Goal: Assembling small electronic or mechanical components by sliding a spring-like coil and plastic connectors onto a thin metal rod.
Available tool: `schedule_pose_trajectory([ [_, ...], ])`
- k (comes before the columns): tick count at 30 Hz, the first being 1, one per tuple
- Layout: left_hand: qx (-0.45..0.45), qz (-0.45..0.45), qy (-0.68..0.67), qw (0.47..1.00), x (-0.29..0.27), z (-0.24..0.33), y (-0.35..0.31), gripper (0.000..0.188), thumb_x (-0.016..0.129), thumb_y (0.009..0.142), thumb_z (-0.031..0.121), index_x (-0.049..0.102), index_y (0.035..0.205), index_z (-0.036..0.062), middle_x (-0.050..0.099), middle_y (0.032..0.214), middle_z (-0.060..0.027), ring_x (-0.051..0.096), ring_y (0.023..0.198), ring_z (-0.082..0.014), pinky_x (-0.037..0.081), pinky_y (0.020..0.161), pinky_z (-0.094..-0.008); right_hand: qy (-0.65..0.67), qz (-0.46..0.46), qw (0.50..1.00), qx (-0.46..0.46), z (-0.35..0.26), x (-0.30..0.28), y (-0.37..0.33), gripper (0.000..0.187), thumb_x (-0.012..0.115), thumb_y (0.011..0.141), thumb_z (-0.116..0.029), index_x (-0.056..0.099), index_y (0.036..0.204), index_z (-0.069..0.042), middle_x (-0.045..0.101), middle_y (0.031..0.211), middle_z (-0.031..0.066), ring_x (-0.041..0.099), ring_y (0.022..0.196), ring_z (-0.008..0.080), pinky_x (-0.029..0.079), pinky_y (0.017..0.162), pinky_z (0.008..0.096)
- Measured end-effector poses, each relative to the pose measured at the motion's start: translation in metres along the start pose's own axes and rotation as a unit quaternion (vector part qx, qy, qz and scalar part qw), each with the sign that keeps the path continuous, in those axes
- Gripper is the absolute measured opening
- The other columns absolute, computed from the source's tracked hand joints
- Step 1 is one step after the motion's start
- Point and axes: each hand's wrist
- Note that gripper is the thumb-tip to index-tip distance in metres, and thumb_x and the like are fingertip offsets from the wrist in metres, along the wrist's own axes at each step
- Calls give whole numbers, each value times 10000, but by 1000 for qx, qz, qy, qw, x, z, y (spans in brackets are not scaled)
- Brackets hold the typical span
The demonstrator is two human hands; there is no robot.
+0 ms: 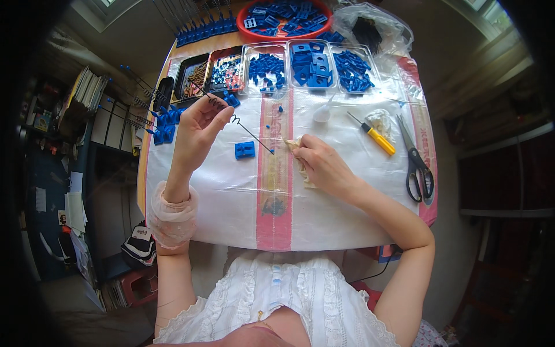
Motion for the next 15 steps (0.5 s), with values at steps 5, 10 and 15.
schedule_pose_trajectory([
  [5,-12,-1,3,1000,-2,3,-2,130,714,994,149,666,990,28,668,888,9,594,829,-40,463,751,-190,12,3,1000,25,-3,-17,-10,78,645,859,37,674,932,35,598,933,153,623,875,337,517,778,422],
  [10,-4,-11,7,1000,2,2,-1,134,719,989,145,667,991,22,672,890,5,601,830,-46,476,757,-203,-89,61,990,91,2,-60,-42,99,671,815,47,649,906,15,609,914,145,618,894,335,503,790,423],
  [15,24,-19,55,998,13,13,0,149,752,954,144,676,972,18,682,849,-10,616,785,-67,492,729,-226,-176,93,979,40,-12,-84,-47,146,729,784,39,654,906,7,619,880,116,606,920,318,483,820,427],
])
Point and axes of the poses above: each hand's wrist, its own y-axis towards the middle knuckle, its own x-axis out of the palm, z = x × y
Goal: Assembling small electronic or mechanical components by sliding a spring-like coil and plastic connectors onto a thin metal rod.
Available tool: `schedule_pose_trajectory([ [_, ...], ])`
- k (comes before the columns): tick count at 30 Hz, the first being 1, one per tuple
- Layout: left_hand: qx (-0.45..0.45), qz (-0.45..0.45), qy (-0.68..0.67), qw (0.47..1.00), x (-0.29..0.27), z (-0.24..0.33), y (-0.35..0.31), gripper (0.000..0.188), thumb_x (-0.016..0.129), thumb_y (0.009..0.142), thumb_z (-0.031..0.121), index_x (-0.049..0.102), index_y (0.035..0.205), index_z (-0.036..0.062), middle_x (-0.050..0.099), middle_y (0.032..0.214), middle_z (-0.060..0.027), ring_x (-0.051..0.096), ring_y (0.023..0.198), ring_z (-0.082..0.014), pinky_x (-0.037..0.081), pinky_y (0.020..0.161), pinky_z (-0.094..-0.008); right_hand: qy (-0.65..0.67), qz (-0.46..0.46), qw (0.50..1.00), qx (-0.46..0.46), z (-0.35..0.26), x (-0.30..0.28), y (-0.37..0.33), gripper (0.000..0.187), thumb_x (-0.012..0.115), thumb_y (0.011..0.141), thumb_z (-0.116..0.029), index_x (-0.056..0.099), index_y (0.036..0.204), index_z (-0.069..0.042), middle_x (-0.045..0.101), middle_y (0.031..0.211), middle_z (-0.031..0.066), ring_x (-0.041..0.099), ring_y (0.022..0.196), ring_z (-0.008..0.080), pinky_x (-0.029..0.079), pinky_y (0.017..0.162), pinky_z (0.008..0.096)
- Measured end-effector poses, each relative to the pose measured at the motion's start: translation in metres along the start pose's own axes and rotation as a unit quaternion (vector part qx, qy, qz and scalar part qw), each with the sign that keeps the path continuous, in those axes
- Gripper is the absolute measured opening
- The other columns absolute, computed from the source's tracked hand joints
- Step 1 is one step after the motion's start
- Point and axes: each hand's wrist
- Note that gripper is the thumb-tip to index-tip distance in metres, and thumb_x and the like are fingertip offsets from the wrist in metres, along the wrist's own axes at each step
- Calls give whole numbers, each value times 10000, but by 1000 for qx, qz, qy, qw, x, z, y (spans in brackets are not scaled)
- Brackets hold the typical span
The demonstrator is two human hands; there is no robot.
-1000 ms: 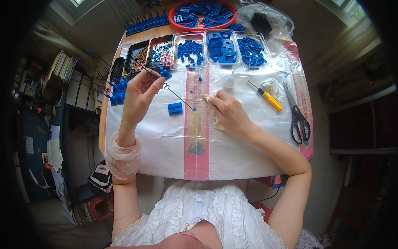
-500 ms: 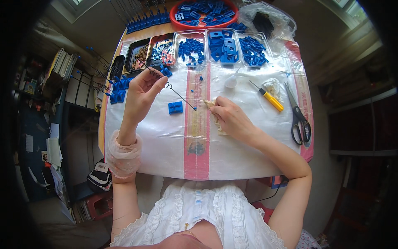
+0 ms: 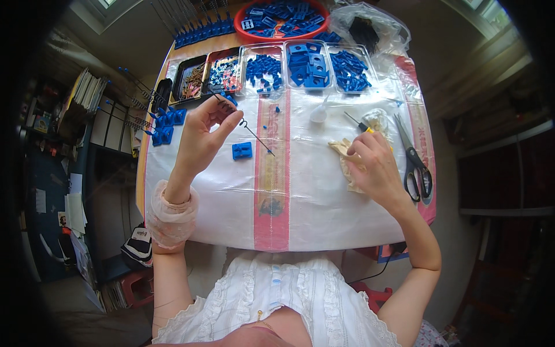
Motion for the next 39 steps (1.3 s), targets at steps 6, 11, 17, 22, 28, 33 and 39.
schedule_pose_trajectory([
  [6,120,-21,105,987,18,33,4,171,778,902,99,674,986,-7,698,833,-60,613,705,-117,502,658,-263,217,6,976,11,-51,7,40,184,799,828,-53,717,986,-7,664,821,73,608,789,231,494,721,336],
  [11,206,-25,133,969,31,51,7,196,784,863,62,626,948,-18,639,835,-99,656,708,-202,540,655,-314,270,-9,963,1,-73,17,73,187,798,838,-57,736,1006,-6,666,769,73,590,681,175,484,641,321],
  [17,193,-25,115,974,33,52,9,202,784,861,54,600,897,-19,633,824,-107,652,724,-207,534,657,-315,333,-15,941,52,-70,28,77,160,767,875,-55,758,1023,3,699,795,65,542,649,104,459,602,272],
  [22,194,-11,95,976,37,49,9,201,784,864,51,596,882,-17,628,805,-100,626,709,-201,513,644,-320,356,-13,932,71,-66,31,76,152,744,905,-57,762,1040,11,728,810,50,533,647,72,455,596,261],
  [28,196,4,69,978,40,44,8,181,788,872,57,633,925,-20,639,805,-100,625,699,-198,515,649,-318,331,-11,942,53,-65,31,78,124,734,910,-52,753,1011,18,733,808,69,555,631,87,459,588,267],
  [33,136,7,95,986,32,28,-11,155,770,884,52,683,995,-15,671,851,-127,664,727,-228,540,676,-332,310,-2,949,62,-61,29,78,92,747,892,-43,731,945,30,737,802,81,576,620,104,464,583,276],
  [39,53,-78,309,946,59,-8,-52,50,665,917,22,662,954,-11,669,881,-147,705,803,-336,574,706,-416,293,17,954,57,-57,25,79,85,764,873,-41,730,914,25,730,772,80,575,615,98,453,575,265],
])
Point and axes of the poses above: each hand's wrist, its own y-axis towards the middle knuckle, its own x-axis out of the palm, z = x × y
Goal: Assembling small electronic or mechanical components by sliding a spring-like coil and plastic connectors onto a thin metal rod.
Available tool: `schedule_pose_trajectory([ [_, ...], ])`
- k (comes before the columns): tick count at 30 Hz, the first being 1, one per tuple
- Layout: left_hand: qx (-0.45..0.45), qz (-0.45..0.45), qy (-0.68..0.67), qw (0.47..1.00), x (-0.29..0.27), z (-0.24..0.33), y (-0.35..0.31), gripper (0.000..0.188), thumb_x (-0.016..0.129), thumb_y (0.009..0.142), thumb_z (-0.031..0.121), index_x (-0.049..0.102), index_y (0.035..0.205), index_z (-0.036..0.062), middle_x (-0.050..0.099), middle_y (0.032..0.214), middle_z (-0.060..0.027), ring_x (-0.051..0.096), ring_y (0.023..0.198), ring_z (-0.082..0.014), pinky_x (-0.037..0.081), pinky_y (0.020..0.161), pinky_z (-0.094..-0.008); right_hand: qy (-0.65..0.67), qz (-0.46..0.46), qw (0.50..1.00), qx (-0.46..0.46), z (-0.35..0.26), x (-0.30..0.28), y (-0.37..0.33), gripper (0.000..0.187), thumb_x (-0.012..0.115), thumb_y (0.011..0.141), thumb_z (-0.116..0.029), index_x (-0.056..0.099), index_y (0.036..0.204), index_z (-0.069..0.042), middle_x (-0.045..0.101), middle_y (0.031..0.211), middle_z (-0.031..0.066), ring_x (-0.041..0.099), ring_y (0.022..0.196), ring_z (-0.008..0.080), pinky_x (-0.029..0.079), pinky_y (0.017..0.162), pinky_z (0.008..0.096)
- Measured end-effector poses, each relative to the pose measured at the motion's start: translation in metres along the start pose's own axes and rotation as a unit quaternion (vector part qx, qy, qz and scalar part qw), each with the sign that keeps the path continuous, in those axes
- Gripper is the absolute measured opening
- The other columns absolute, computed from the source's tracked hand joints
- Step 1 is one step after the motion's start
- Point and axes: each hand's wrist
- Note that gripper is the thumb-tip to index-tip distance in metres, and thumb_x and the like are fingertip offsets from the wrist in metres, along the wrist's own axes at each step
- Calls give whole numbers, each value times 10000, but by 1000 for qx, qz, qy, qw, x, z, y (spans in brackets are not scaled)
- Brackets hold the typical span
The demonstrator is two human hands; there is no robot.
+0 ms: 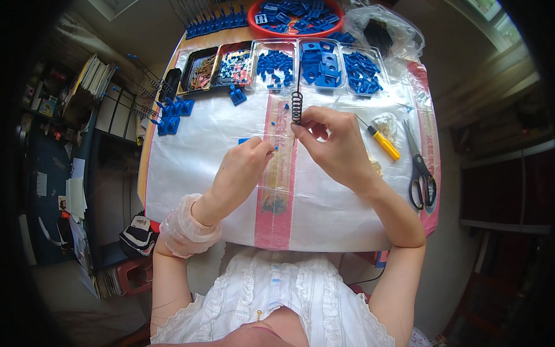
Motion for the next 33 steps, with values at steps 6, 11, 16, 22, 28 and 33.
schedule_pose_trajectory([
  [6,-19,-15,51,998,23,-6,4,97,652,838,-56,600,908,-13,651,915,-171,699,869,-339,582,744,-402,-5,0,1000,-6,-3,0,0,73,765,868,-38,731,903,17,732,768,70,575,620,91,448,576,260],
  [11,-5,-31,58,998,31,-5,7,117,647,831,-71,606,923,-12,630,961,-172,680,934,-325,574,787,-387,-5,7,1000,-2,0,-2,-1,75,763,869,-39,731,909,16,728,761,62,577,624,90,447,583,258],
  [16,41,1,24,999,37,-14,4,107,663,856,-44,627,955,-26,636,954,-170,679,893,-305,560,764,-384,-5,13,1000,0,-4,-4,1,65,754,885,-46,729,899,13,731,759,47,585,632,74,443,594,248],
  [22,-67,-57,-282,955,16,-7,3,138,706,895,3,666,1024,-26,650,854,-73,631,741,-144,526,695,-284,96,42,993,50,-4,-11,0,56,731,927,-54,708,930,-3,738,787,24,660,712,58,449,622,234],
  [28,-142,-90,-511,843,14,-10,2,110,696,962,30,681,1066,-3,625,892,46,570,792,-6,485,707,-182,183,55,981,40,-9,-5,-5,46,704,951,-32,686,975,3,732,828,42,713,785,84,446,647,216],
  [33,-143,-92,-609,774,16,-13,2,108,694,970,28,674,1074,11,630,932,53,584,834,-3,482,737,-167,147,50,988,12,-13,0,-11,43,706,941,-17,692,978,-1,731,806,34,680,743,61,434,642,213],
])
Point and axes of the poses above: each hand's wrist, its own y-axis towards the middle knuckle, its own x-axis out of the palm, z = x × y
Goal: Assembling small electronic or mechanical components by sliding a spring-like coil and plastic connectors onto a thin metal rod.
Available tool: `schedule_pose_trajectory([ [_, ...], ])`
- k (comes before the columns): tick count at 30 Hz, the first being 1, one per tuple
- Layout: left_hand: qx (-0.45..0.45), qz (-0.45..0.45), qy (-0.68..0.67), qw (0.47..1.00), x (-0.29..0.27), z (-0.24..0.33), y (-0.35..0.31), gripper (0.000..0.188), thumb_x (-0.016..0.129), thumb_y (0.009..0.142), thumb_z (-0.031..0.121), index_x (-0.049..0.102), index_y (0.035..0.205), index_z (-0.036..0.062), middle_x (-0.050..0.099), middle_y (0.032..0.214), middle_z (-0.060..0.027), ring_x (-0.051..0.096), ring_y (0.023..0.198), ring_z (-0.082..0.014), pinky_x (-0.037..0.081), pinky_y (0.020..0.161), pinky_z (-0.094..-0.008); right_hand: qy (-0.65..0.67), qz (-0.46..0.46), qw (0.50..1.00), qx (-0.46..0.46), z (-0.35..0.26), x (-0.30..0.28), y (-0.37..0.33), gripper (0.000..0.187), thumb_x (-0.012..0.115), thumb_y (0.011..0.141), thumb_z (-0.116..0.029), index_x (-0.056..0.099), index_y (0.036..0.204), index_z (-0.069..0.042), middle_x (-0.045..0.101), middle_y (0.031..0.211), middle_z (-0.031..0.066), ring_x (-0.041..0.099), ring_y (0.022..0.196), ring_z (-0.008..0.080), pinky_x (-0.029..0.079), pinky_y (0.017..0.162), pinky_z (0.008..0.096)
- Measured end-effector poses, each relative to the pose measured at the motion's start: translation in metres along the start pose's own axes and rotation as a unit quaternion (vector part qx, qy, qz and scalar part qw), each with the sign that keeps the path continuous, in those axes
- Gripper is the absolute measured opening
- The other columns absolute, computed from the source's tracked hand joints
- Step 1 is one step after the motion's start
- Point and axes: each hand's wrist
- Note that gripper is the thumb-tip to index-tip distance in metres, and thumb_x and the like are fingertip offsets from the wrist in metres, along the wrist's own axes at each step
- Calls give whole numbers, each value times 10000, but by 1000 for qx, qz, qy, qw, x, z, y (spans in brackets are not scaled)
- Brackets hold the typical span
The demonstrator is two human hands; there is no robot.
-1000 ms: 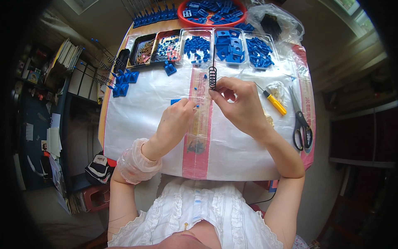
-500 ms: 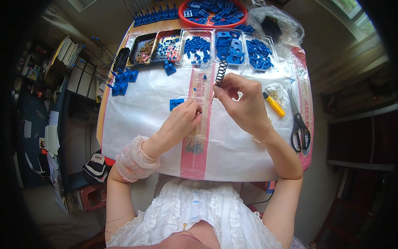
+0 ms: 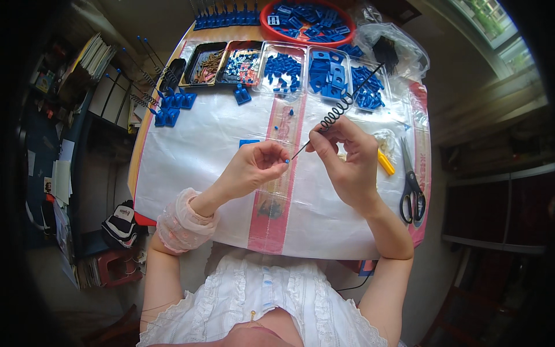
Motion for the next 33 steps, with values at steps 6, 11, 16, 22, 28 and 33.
schedule_pose_trajectory([
  [6,-2,-2,-1,1000,-2,0,0,115,683,969,7,668,1083,8,621,935,57,573,830,1,481,729,-171,-6,5,999,-39,2,5,-3,42,713,927,-7,699,966,-4,737,784,32,657,711,56,414,621,218],
  [11,5,-1,-10,1000,-1,-2,0,120,688,959,11,667,1075,-15,611,890,51,564,783,3,487,706,-166,-42,-13,998,-53,5,6,-4,56,727,913,-5,698,960,-6,739,776,40,643,690,68,420,607,236],
  [16,6,-7,2,1000,-2,-2,-1,123,689,961,7,665,1082,4,611,913,58,568,810,3,482,716,-174,-65,-18,995,-77,9,7,-4,71,742,896,-6,698,951,-9,738,770,43,628,664,80,431,600,244],
  [22,4,-10,19,1000,-3,0,-1,110,698,959,15,668,1064,7,610,890,59,569,788,2,488,707,-172,-77,-22,993,-87,10,8,-4,69,745,886,-3,699,937,-12,738,769,37,613,646,84,434,593,246],
  [28,3,-7,25,1000,-2,0,-1,97,709,955,21,670,1043,7,610,884,58,570,782,1,494,702,-171,-82,-23,993,-86,10,8,-4,70,750,875,0,703,925,-15,733,766,36,603,639,87,431,591,247],
  [33,5,-8,25,1000,-2,0,-1,96,718,953,27,670,1034,9,611,884,58,572,785,2,494,701,-168,-85,-23,992,-87,10,9,-5,63,755,871,-3,703,904,-17,721,758,30,590,635,91,431,590,249],
])
Point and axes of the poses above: each hand's wrist, its own y-axis towards the middle knuckle, its own x-axis out of the palm, z = x × y
